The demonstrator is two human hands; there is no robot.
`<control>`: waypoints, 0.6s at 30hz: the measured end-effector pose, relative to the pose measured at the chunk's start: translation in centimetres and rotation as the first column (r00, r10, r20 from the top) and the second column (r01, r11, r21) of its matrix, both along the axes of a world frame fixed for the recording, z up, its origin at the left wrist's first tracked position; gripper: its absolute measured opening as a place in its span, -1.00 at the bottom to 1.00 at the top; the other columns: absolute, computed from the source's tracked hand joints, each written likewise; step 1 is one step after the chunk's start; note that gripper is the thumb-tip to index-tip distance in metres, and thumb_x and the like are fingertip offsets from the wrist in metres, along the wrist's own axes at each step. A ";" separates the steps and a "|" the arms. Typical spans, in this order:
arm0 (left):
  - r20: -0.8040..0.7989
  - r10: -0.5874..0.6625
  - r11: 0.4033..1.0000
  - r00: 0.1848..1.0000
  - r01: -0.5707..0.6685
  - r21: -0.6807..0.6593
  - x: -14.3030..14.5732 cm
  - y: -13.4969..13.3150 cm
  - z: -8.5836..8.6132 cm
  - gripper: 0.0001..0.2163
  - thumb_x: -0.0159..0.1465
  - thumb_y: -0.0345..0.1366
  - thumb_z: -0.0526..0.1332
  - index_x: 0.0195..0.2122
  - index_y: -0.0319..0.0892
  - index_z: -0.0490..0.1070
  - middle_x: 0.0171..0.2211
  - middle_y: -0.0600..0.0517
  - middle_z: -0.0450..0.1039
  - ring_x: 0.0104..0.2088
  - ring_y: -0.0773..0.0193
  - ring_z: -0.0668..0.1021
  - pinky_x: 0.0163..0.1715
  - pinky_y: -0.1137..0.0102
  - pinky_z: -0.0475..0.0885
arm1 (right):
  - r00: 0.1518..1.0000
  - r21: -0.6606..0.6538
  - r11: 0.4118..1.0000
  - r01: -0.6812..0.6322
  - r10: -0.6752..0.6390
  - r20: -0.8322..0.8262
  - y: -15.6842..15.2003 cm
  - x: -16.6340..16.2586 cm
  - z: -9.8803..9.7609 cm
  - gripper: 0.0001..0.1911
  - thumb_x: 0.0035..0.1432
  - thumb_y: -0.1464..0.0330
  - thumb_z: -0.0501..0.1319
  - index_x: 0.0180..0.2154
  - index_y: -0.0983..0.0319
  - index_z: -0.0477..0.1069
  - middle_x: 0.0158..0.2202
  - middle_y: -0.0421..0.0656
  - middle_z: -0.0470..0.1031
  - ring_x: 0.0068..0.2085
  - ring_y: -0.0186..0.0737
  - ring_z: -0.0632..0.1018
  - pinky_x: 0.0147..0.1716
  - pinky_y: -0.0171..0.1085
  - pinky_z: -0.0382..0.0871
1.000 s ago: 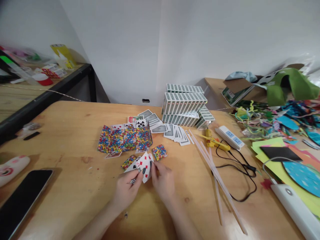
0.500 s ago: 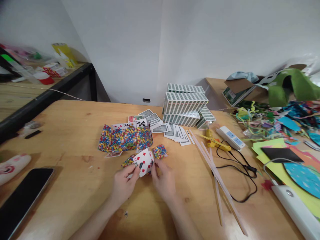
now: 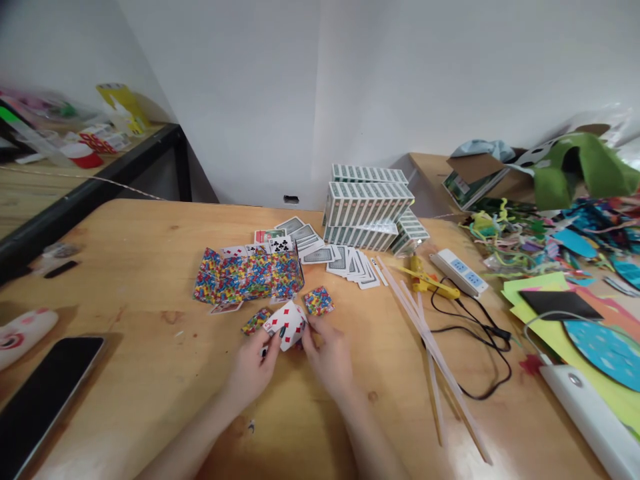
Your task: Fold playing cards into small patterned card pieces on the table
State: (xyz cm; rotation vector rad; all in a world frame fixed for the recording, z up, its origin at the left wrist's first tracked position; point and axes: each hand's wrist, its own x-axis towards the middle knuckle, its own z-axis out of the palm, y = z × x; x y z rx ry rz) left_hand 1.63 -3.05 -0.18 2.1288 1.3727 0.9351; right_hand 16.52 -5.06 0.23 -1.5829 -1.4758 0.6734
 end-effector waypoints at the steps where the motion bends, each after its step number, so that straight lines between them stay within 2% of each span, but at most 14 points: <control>1: -0.019 -0.003 1.000 1.000 0.003 0.025 0.0 0.0 0.0 -0.80 0.24 -0.36 -0.01 -0.53 -0.18 0.25 -0.63 0.05 0.38 -0.62 0.34 0.43 -0.63 0.50 0.26 | 1.000 0.007 1.000 -0.003 0.003 0.021 0.0 0.1 0.0 -0.80 0.13 0.36 0.05 -0.35 0.26 0.43 -0.49 -0.14 0.54 -0.44 -0.24 0.57 -0.42 -0.35 0.43; 5: -0.074 -0.024 0.993 0.997 0.032 0.111 -0.1 0.1 0.2 -0.77 0.24 -0.38 -0.03 -0.55 -0.18 0.25 -0.63 0.02 0.39 -0.61 0.30 0.46 -0.62 0.47 0.29 | 0.995 0.074 0.997 -0.018 0.010 0.104 -0.1 0.7 0.3 -0.84 0.10 0.37 0.08 -0.36 0.25 0.43 -0.44 -0.13 0.56 -0.44 -0.25 0.57 -0.40 -0.34 0.44; 11: -0.057 -0.147 0.978 0.988 0.153 0.141 -0.1 -0.1 0.3 -0.85 0.24 -0.42 -0.01 -0.29 -0.22 0.35 -0.45 -0.05 0.51 -0.47 0.26 0.54 -0.49 0.44 0.40 | 0.992 0.162 0.985 -0.053 0.033 0.123 -0.3 1.3 0.0 -0.74 0.08 0.40 0.08 -0.18 0.24 0.42 -0.31 -0.10 0.58 -0.33 -0.22 0.58 -0.31 -0.30 0.47; 18: -0.102 -0.133 0.975 0.986 0.149 0.165 0.1 -0.3 0.9 -0.84 0.24 -0.43 -0.01 -0.41 -0.22 0.33 -0.56 -0.02 0.47 -0.57 0.28 0.51 -0.60 0.46 0.35 | 0.986 0.168 0.985 -0.024 -0.004 0.168 -0.5 1.5 -0.9 -0.75 0.09 0.38 0.08 -0.20 0.26 0.44 -0.36 -0.09 0.58 -0.36 -0.23 0.59 -0.39 -0.35 0.47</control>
